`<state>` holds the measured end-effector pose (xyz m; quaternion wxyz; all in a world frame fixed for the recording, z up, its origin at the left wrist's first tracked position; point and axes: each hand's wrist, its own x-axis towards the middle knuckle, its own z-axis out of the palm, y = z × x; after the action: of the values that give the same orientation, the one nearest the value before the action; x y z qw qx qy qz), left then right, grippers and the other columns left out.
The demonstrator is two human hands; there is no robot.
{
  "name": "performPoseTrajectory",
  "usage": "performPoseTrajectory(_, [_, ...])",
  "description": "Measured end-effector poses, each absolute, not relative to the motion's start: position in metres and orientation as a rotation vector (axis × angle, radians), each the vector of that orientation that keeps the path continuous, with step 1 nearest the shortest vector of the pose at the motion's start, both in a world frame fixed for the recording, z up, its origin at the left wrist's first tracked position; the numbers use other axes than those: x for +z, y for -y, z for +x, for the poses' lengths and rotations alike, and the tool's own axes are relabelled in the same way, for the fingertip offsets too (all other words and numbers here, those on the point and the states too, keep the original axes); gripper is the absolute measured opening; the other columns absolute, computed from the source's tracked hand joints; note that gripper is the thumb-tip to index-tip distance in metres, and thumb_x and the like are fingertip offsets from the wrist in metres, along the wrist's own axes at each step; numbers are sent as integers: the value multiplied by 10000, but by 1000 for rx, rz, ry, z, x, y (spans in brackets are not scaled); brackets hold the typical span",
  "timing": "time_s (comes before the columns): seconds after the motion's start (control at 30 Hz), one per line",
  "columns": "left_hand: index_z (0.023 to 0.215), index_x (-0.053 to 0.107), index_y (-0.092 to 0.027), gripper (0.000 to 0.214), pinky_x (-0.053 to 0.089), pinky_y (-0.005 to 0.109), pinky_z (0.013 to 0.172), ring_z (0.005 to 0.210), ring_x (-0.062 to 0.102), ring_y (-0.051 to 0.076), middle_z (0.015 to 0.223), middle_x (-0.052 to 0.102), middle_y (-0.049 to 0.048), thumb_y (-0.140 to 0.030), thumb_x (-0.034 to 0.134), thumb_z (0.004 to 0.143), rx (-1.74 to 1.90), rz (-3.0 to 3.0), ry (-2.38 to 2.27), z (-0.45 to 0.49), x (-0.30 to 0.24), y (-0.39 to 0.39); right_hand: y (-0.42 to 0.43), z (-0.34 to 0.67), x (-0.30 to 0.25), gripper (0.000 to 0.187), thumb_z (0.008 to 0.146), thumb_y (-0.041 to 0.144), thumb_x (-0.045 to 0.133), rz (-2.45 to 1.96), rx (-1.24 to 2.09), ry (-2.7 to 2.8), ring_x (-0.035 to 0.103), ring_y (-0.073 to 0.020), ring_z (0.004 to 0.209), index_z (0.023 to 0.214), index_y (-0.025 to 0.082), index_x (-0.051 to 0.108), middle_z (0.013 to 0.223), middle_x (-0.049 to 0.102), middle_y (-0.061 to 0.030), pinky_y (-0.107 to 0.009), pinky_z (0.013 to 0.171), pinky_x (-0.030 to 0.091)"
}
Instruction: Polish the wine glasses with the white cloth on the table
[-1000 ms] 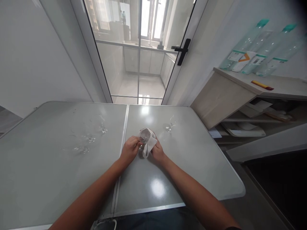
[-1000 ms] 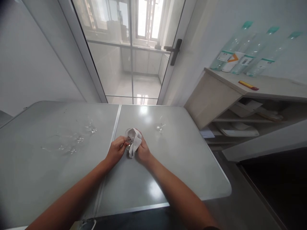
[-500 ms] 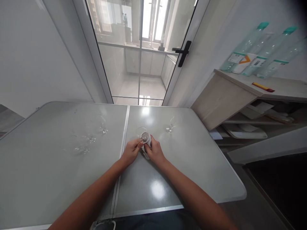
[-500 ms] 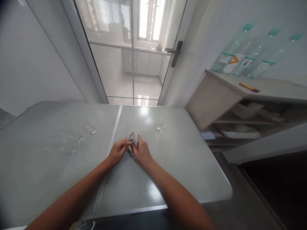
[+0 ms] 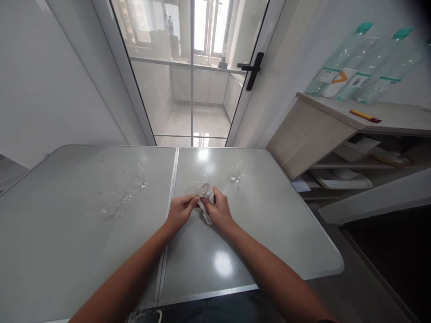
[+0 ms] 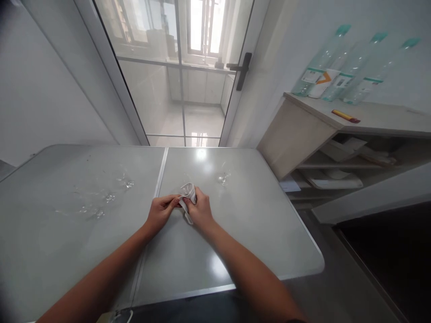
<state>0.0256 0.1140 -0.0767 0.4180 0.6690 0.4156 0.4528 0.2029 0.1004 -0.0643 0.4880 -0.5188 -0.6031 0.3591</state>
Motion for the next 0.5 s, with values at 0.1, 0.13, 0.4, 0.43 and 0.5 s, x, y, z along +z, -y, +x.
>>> performPoseTrajectory(0.1, [1046, 698, -172, 307, 563, 269, 764, 783, 706, 165, 922, 746, 57, -451, 652, 927, 1337, 1502, -1123, 24, -75, -117, -102, 200, -65, 311, 866, 486, 662, -1131, 1260, 1353, 542, -156, 631, 867, 181, 605, 721, 617, 0, -270, 603, 438])
performPoseTrajectory(0.13, [1125, 668, -178, 354, 562, 283, 826, 881, 712, 180, 1022, 741, 77, -463, 665, 916, 1386, 1456, -1113, 24, -75, -118, -103, 199, -64, 362, 861, 538, 654, -1068, 1413, 1310, 524, -146, 588, 842, 183, 592, 687, 601, 4, -266, 568, 427])
performPoseTrajectory(0.4, [1335, 569, -176, 557, 551, 418, 937, 1086, 692, 275, 1272, 688, 175, -527, 651, 911, 1286, 1230, -814, 26, -73, -120, -98, 198, -53, 422, 811, 572, 716, -883, 1859, 1287, 543, -148, 607, 877, 176, 584, 698, 604, -11, -276, 589, 456])
performPoseTrajectory(0.43, [1326, 574, -180, 547, 552, 415, 939, 1085, 691, 270, 1263, 689, 168, -510, 672, 901, 1307, 1238, -809, 27, -73, -119, -97, 198, -54, 380, 821, 514, 721, -933, 1768, 1391, 572, -162, 658, 943, 176, 596, 757, 629, -21, -286, 631, 472])
performPoseTrajectory(0.5, [1316, 579, -197, 530, 547, 416, 965, 1107, 681, 260, 1263, 683, 151, -461, 719, 879, 1365, 1265, -816, 27, -73, -118, -95, 197, -56, 292, 856, 382, 685, -1086, 1416, 1632, 610, -191, 776, 1051, 186, 594, 887, 660, -45, -307, 722, 480])
